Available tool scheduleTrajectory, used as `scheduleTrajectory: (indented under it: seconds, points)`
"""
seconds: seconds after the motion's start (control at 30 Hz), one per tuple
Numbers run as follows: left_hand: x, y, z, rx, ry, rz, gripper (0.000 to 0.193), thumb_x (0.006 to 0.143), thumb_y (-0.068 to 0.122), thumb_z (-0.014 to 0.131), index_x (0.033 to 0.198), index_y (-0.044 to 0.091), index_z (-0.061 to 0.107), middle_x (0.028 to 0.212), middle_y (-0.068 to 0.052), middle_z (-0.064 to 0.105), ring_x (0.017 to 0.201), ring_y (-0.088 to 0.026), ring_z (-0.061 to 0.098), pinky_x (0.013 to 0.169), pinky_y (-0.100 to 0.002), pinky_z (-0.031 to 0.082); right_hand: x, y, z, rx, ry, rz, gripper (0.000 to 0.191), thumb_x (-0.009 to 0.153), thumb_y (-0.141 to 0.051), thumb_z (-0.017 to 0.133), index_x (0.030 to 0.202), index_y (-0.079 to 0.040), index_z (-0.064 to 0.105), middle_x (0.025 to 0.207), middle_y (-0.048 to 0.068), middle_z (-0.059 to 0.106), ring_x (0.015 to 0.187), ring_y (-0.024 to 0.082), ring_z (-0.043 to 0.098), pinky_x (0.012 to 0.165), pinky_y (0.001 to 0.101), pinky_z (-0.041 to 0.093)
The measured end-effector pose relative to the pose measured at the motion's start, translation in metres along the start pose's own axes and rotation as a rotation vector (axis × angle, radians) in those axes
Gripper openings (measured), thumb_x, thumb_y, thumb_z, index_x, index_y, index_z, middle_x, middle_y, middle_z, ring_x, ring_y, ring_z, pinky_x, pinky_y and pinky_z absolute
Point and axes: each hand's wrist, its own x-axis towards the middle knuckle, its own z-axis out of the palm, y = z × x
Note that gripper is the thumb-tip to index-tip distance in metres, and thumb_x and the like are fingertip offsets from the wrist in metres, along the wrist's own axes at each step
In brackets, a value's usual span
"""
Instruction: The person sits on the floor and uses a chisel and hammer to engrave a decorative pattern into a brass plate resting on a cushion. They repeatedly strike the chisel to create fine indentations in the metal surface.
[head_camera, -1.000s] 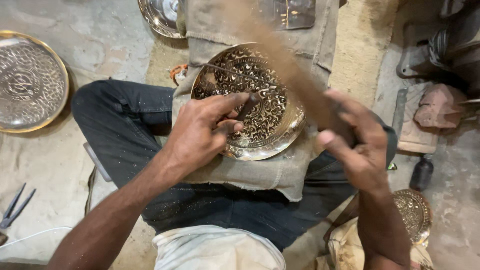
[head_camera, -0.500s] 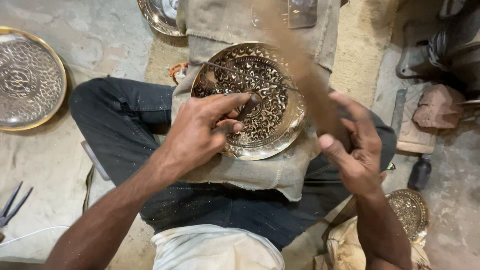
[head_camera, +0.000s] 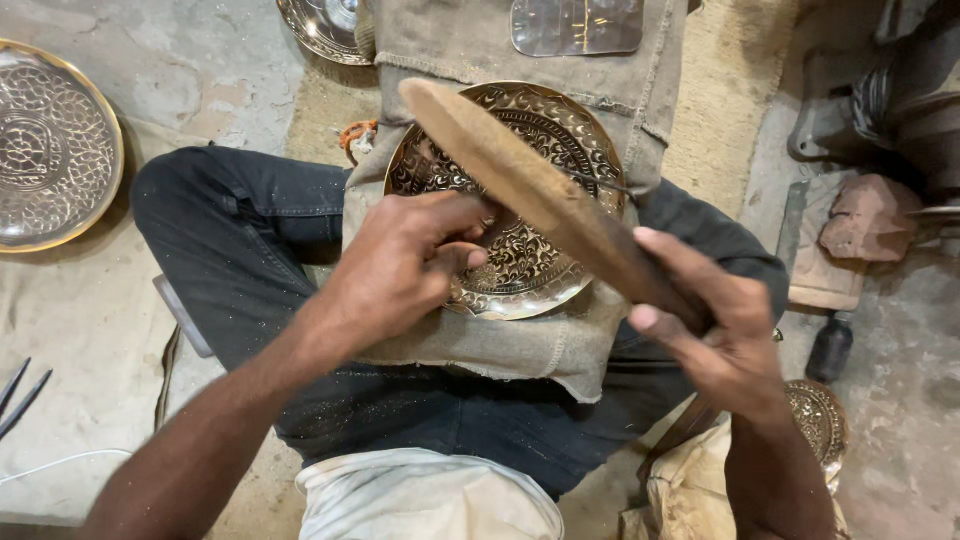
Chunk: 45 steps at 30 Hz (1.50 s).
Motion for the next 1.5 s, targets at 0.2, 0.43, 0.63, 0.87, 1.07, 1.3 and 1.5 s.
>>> scheduleTrajectory:
  seconds: [0.2,0.43,0.63,0.87,1.07,1.3,1.5]
  points:
    - [-0.005,-0.002,0.008,-0.033,0.082,0.009,0.046,0.087,0.005,0.073,0.133,0.008,0.065,0.106,-0.01,0.078,0.085,-0.018,0.078,0.069,-0.032,0.067,0.01,-0.011,-0.006,0.143,0.292,-0.141,0.057,0.098,-0.019,0.076,0.15,-0.007,0.055,0.104,0.009,0.072,0.074,0.009,0.063,0.063,0.0224,0.046]
    - [-0.006,-0.002,0.008,0.001,0.087,-0.017,0.039,0.093,0.006,0.071,0.131,0.005,0.065,0.107,-0.011,0.077,0.08,-0.018,0.078,0.063,-0.031,0.064,0.048,-0.029,-0.001,0.001,-0.125,-0.131,0.055,0.094,-0.017,0.07,0.146,-0.012,0.054,0.078,0.004,0.067,0.05,0.009,0.051,0.045,0.0252,0.043]
    - [-0.006,-0.004,0.006,0.027,0.042,-0.056,0.028,0.095,0.007,0.069,0.123,0.005,0.068,0.101,-0.011,0.078,0.079,-0.018,0.077,0.067,-0.03,0.065,0.041,-0.029,-0.007,-0.053,-0.155,-0.169,0.059,0.094,-0.018,0.07,0.149,-0.013,0.05,0.078,0.0,0.067,0.052,0.006,0.05,0.051,0.026,0.042]
    - [-0.008,0.002,-0.005,-0.079,0.153,0.109,0.025,0.092,0.005,0.072,0.117,0.001,0.069,0.105,-0.013,0.076,0.086,-0.019,0.075,0.075,-0.033,0.065,0.019,-0.01,-0.014,-0.025,-0.055,0.066,0.062,0.088,-0.02,0.08,0.145,-0.01,0.056,0.071,0.002,0.058,0.057,0.01,0.048,0.055,0.0264,0.039]
    - [-0.047,-0.032,-0.071,-0.523,0.606,-0.05,0.033,0.103,0.002,0.072,0.132,0.008,0.059,0.116,-0.01,0.074,0.108,-0.019,0.076,0.096,-0.038,0.069,0.014,-0.007,0.017,0.212,0.287,0.093,0.046,0.089,-0.016,0.084,0.119,-0.003,0.052,0.085,0.004,0.064,0.071,0.011,0.062,0.066,0.0258,0.053]
    - [-0.101,-0.113,-0.103,-0.639,0.736,-0.341,0.037,0.099,-0.005,0.071,0.133,-0.001,0.058,0.106,-0.012,0.071,0.097,-0.019,0.074,0.087,-0.035,0.066,0.032,-0.027,0.054,0.34,0.304,0.194,0.05,0.086,-0.002,0.082,0.122,-0.002,0.046,0.094,0.006,0.069,0.081,0.015,0.07,0.071,0.0281,0.061]
    - [-0.124,-0.159,-0.106,-0.711,0.772,-0.335,0.037,0.1,-0.009,0.071,0.134,-0.001,0.058,0.107,-0.014,0.073,0.093,-0.018,0.073,0.081,-0.03,0.064,0.053,-0.037,0.02,-0.122,0.343,0.183,0.043,0.09,-0.013,0.084,0.12,0.001,0.056,0.101,0.008,0.073,0.091,0.021,0.074,0.085,0.036,0.061]
